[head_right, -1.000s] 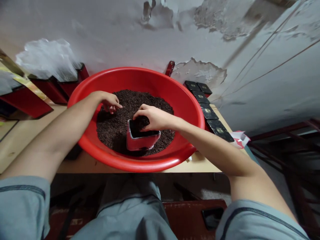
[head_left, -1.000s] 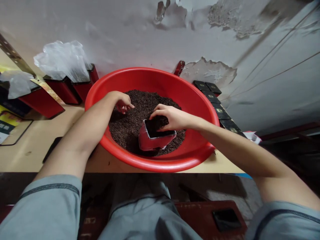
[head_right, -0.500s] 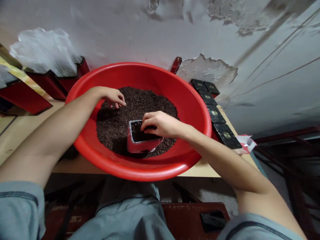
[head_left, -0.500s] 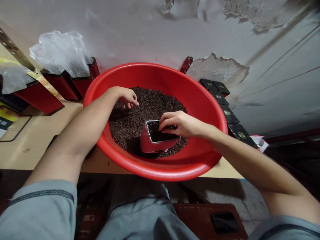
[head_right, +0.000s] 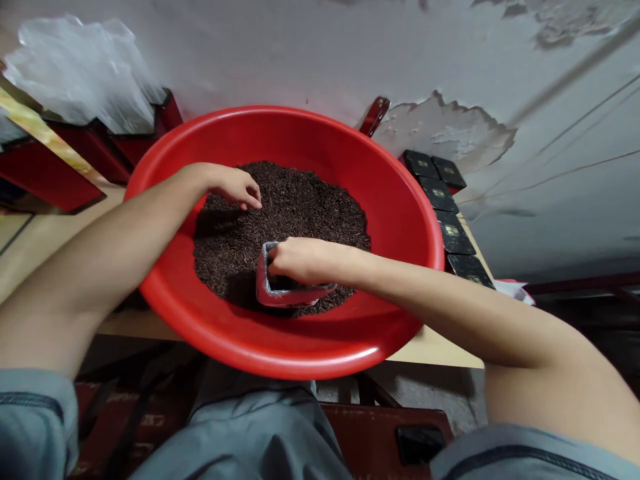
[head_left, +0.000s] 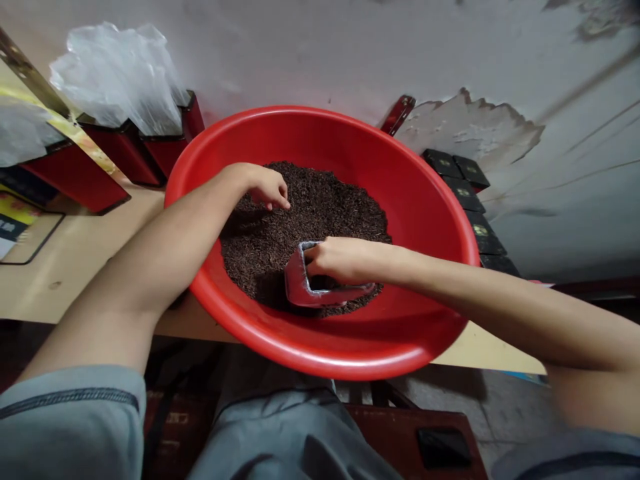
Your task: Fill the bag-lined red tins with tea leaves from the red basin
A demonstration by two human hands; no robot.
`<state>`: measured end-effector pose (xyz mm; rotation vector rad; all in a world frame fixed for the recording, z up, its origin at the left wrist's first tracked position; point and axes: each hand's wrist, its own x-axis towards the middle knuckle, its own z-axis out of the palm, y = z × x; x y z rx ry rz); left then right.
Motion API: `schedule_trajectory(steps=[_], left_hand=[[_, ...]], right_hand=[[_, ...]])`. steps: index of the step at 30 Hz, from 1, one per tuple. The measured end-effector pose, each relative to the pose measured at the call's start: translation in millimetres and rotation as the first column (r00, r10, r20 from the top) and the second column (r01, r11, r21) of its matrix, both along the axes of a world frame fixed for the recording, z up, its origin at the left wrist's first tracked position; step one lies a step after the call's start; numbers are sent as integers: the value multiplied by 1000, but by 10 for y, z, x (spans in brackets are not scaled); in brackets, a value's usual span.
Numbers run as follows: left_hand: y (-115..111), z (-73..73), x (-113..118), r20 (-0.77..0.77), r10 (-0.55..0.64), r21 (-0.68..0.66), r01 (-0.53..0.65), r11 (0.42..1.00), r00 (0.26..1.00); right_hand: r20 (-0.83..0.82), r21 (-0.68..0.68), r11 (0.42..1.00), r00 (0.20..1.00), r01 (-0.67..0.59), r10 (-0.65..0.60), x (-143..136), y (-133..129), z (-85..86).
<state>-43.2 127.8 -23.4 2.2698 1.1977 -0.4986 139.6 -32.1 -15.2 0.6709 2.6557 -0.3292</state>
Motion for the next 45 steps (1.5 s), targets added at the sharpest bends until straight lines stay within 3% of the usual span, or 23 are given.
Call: schedule_trajectory(steps=[2,7,9,13,20,24,30,33,37,40,45], left_hand=[[11,12,1,0,-4,13,4,1000,1000],[47,11,28,72,-29,25,27,999,997],[54,17,29,103,-41,32,38,999,994],[74,-6,12,95,-19,5,19,1000,995],[120,-88,-6,86,19,-36,-16,999,996],[119,-91,1,77,55,-47,-51,998,996],[143,-145,-16,68,88,-103,-81,991,994],[140,-158,-26,50,119,-134,-112,985,992],[116,-143,-29,63,149,-147,-139,979,987],[99,-128,-22,61,145,-132,-136,982,988],[120,-159,-28,44,137,-165,-128,978,990]], right_hand=[[-28,-10,1000,1000,9,-9,69,-16,-6],[-239,-178,983,966,52,-95,405,-19,119],[-214,-184,980,970,72,-112,455,-29,158],[-32,-166,985,998,50,-57,359,-58,149],[65,-156,988,998,22,-12,205,-36,119],[-52,-77,997,998,13,-18,210,-39,98],[-94,75,991,989,-110,117,162,-22,-27],[-88,48,989,986,-139,143,145,-13,32],[102,15,999,994,46,-47,118,-80,181],[303,48,989,941,142,-150,68,-142,218],[251,-95,980,957,175,-147,47,-87,212]])
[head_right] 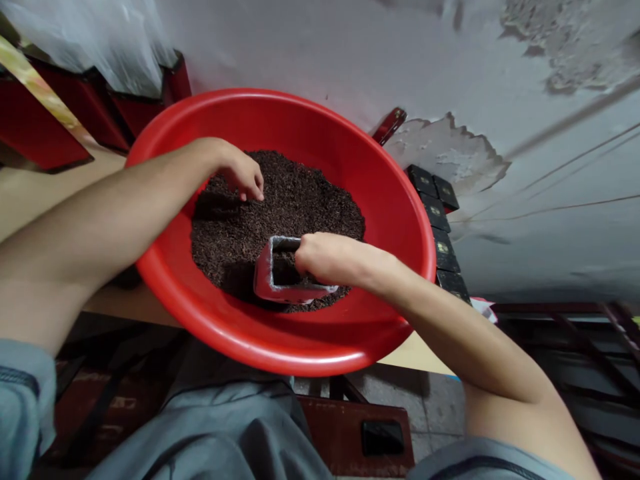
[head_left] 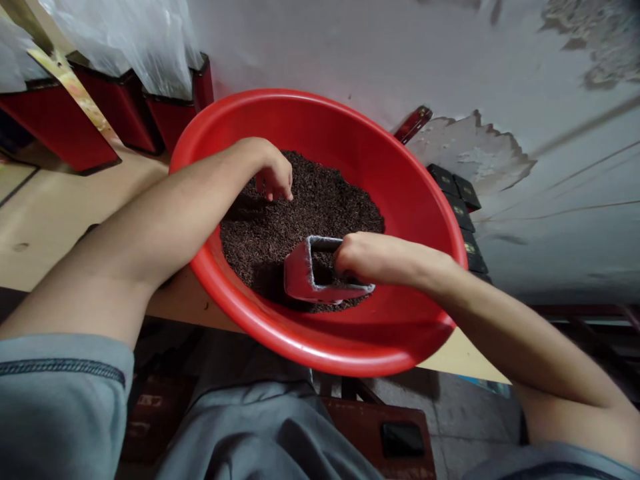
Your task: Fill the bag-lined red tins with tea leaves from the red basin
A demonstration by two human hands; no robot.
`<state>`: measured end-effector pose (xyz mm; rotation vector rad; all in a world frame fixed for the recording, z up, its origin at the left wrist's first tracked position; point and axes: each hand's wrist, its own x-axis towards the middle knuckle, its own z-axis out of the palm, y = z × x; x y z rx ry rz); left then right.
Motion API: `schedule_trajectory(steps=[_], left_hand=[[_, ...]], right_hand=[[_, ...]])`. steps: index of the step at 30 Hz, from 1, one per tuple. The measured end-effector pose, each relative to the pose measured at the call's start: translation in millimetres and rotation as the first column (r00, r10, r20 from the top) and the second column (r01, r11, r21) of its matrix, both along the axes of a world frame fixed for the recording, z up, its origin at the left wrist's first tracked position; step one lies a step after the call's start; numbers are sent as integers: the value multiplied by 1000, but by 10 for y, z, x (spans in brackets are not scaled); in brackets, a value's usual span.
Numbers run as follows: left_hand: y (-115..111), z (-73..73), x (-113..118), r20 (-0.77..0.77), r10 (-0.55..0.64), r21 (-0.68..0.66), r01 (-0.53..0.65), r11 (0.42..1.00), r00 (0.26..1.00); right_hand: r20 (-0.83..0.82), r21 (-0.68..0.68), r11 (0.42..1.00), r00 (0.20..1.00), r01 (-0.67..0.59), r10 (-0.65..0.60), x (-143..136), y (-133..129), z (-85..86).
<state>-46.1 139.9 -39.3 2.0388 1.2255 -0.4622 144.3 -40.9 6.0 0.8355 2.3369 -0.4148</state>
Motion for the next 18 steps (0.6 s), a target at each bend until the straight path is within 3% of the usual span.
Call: schedule_trajectory(steps=[4,7,10,12,13,15,16,18], left_hand=[[39,-31,-22,10,-17,-11,17,1000,1000],[37,-14,-27,-7,-12,-8,12,1000,1000],[8,27,-21,-42,-27,6,27,1000,999],[-15,54,-13,-54,-35,12,36,999,998],[-25,65,-8,-56,-34,17,35,999,998],[-40,83,2,-60,-29,30,31,999,998],[-43,89,6,-65,-26,37,28,999,998],[-42,93,12,-72,-30,41,33,999,997]], right_hand=[[17,10,1000,999,27,-28,46,20,-118],[-63,35,999,998,6,-4,136,-24,-196],[-297,66,997,955,37,-16,320,1,-127],[-491,153,969,866,195,-96,483,121,-32],[-563,201,929,813,312,-152,567,215,-2],[-601,296,782,744,548,-293,724,444,-34],[-572,352,687,727,635,-379,793,561,-108],[-429,484,540,724,689,-540,903,748,-365]])
